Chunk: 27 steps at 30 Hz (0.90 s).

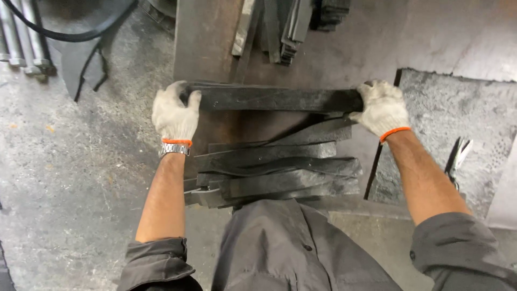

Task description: The person uses shears to cut strips from a large sheet of black rubber material on a metal workbench. After cutting several strips, the person stacks them neatly on the table.

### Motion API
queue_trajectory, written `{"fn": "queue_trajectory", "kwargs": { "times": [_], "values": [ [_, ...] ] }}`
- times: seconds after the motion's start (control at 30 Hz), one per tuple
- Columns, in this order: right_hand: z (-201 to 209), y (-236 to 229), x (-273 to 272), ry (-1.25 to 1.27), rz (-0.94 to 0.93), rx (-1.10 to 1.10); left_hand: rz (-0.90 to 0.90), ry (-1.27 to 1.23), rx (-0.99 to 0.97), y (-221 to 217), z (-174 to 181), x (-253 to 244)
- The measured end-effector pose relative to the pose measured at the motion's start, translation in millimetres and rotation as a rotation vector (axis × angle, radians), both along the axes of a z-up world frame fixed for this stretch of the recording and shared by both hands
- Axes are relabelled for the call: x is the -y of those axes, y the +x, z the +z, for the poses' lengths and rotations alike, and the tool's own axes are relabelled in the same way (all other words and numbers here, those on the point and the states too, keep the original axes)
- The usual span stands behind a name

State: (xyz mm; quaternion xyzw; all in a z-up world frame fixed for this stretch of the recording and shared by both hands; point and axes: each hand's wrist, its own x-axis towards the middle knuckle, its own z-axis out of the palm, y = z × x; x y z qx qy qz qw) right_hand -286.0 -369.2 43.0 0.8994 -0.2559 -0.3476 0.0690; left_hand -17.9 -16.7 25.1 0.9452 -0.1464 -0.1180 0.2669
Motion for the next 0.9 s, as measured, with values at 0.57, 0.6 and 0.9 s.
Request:
{"fn": "queue_trajectory", "kwargs": {
  "times": [0.57, 0.6, 0.9],
  "values": [
    [-158, -146, -55, 0.429, -0.912, 0.625, -0.614, 0.201, -0.053, -145, -108, -9],
    [-150, -135, -63, 0.443, -1.006, 0.671, -0.654, 0.136, -0.064, -149, -118, -2],
    [-153, -158, -85, 0.361, -0.739, 0.212, -0.771, 0.298, -0.29, -176, -95, 55]
  ]
}}
